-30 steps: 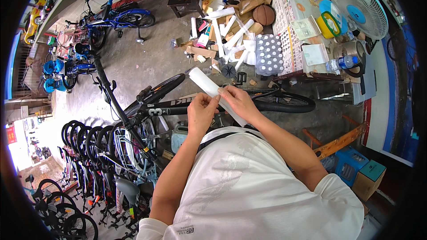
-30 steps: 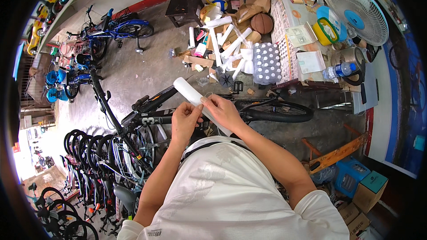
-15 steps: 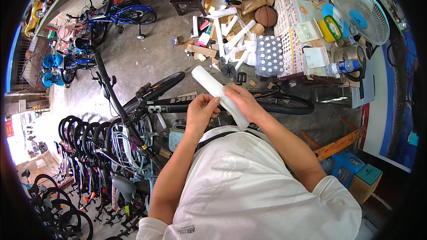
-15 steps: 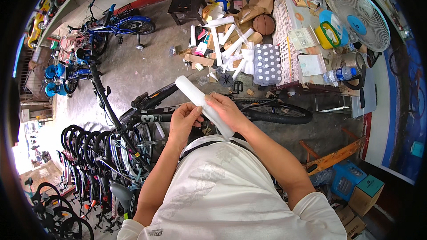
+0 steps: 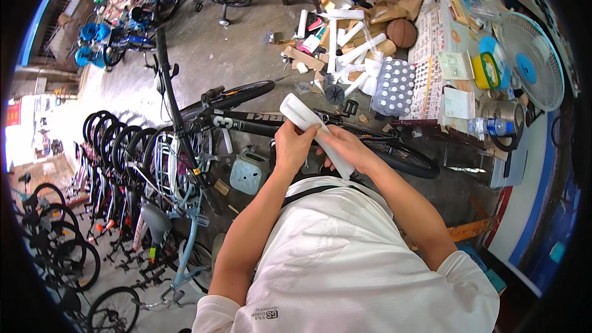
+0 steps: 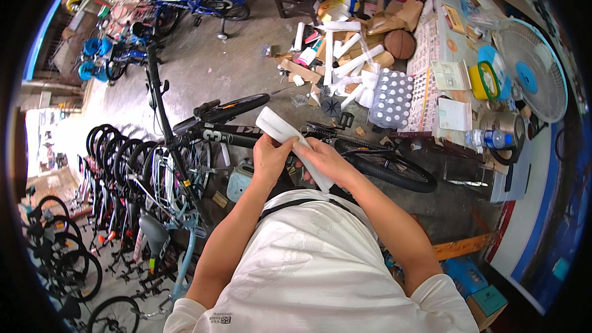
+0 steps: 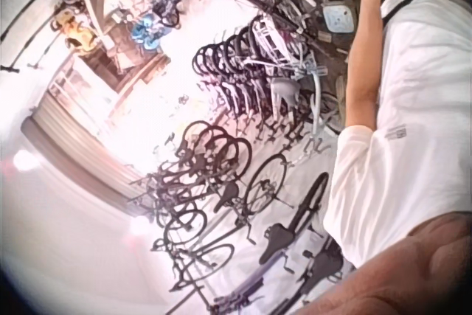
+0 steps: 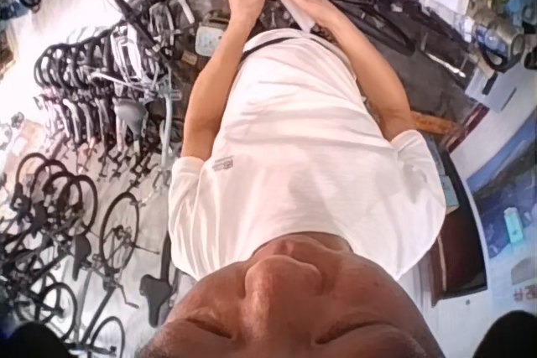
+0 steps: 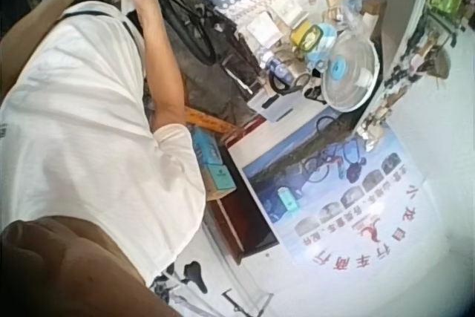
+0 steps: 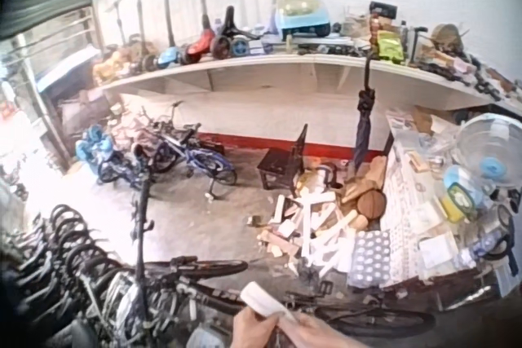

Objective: The person tightens the bicycle handlebars using a tool, installs the pedal using a wrench, and removes the protective foam wrapper from the bicycle frame by hand.

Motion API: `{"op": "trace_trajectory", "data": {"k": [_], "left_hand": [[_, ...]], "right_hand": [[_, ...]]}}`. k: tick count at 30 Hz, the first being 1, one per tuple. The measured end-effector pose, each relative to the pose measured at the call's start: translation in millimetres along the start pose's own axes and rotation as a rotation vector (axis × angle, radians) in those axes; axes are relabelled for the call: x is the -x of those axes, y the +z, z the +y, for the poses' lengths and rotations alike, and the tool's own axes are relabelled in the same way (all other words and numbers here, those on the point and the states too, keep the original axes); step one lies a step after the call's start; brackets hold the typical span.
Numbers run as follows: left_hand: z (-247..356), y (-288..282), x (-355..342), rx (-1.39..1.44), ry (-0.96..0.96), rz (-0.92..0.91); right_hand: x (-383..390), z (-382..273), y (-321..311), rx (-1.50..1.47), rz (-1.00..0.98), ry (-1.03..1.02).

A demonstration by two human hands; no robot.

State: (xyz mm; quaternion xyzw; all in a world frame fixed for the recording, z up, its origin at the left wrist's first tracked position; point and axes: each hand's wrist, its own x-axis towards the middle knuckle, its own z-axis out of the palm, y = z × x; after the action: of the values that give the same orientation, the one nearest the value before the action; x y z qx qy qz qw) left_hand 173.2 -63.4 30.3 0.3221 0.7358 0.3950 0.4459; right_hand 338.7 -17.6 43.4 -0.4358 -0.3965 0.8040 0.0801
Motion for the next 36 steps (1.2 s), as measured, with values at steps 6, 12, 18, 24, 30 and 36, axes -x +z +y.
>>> {"op": "trace_trajectory", "data": {"k": [6,12,18,24,30,36], "left_hand": [[-33.6,-10.0,18.3,0.240,-0.220,-0.072],[-80.7,-99.0,56.2,0.151,-0.169,0.150],[-75.2,-186.6,50.5,-0.273,0.048,0.632],[-51.0,-246.7,-21.9,-0.642,0.174,0.836],[-68.2,-257.9,-77.8,-0.673,0.014,0.627],[-85.2,-265.9,-80.7,-0.687,0.086,0.682]], "right_hand": [[-8.3,38.8,-29.6,0.413,0.045,0.042],[-20.4,79.8,-74.5,0.386,0.241,0.295],[-48.6,117.6,-130.6,0.340,0.314,0.320],[-94.1,52.7,-149.0,0.540,0.124,0.551],[-171.5,2.3,-227.0,0.601,0.466,0.534],[-235.6,-53.4,-261.2,0.667,1.129,-0.107]]}}
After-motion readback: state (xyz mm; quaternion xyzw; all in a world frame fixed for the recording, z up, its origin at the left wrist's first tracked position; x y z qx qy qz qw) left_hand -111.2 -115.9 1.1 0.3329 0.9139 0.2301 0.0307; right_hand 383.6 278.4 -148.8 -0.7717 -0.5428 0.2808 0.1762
